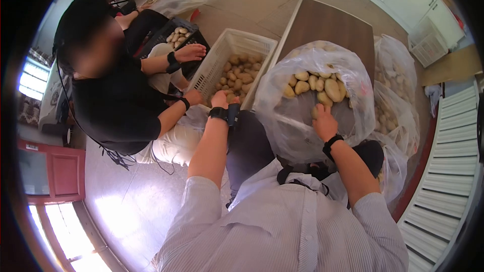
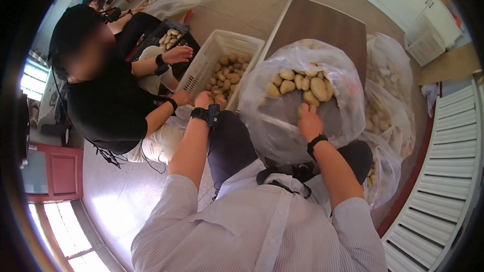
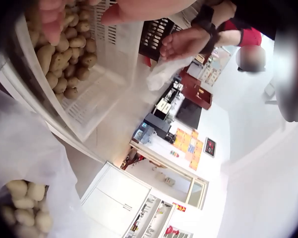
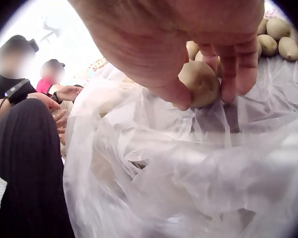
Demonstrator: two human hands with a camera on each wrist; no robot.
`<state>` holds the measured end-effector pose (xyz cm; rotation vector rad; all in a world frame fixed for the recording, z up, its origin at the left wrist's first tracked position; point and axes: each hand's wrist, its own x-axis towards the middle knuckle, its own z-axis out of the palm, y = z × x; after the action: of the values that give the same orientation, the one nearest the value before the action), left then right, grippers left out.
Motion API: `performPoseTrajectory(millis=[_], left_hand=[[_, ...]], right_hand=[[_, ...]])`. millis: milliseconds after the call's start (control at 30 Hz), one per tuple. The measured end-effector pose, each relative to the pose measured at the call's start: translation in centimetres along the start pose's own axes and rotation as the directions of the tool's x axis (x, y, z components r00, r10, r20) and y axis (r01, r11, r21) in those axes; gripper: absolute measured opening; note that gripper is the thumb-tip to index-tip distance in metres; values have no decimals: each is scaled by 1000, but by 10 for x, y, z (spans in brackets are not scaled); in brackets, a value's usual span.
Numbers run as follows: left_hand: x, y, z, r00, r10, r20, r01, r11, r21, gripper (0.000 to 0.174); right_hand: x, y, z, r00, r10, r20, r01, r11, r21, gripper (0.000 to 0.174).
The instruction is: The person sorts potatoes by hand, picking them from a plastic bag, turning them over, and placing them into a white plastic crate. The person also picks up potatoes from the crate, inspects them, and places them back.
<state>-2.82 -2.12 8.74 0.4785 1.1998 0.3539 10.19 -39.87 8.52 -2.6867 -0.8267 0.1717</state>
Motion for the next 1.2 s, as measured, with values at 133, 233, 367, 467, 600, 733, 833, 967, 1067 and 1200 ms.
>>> performPoseTrajectory(millis=[133, 233, 367, 467, 600, 733, 833, 967, 1067, 1200], left_hand=[[0, -17, 16, 994, 109, 21, -107, 992, -70, 33], [-31, -30, 31, 973, 186, 133, -180, 982, -57, 33], [-63, -42, 40, 893, 283, 350, -305, 952, 6, 25], [-73, -55, 47, 856, 307, 416, -365, 928, 68, 26], [-86, -77, 50, 835, 246, 492, -355, 924, 141, 26], [-83, -103, 46, 809, 45, 586, -255, 926, 280, 29], [-89, -114, 46, 821, -23, 570, -236, 896, 376, 32], [-100, -123, 48, 783, -137, 607, -199, 869, 453, 37], [-111, -127, 49, 774, -191, 604, -194, 837, 513, 39], [-109, -131, 45, 682, -310, 663, -143, 832, 536, 35]], right_hand=[[-3, 3, 5, 1000, -2, -11, 2, 1000, -11, 45], [-5, 5, 13, 1000, -18, -17, 17, 999, -44, 45], [-10, 3, 9, 999, 30, 32, -32, 998, 59, 43], [-8, 14, 25, 1000, 13, 4, -13, 985, 172, 40], [-2, 33, 50, 980, 156, 123, -199, 779, 595, 32], [-8, 14, 16, 812, 258, 523, -579, 250, 776, 33], [-8, 8, 20, 797, 127, 590, -602, 94, 793, 36], [-6, -15, 11, 762, -12, 647, -647, 27, 762, 37], [-3, -30, 5, 747, -75, 661, -658, 60, 751, 39], [-6, -48, -6, 778, -88, 622, -610, 133, 781, 38]])
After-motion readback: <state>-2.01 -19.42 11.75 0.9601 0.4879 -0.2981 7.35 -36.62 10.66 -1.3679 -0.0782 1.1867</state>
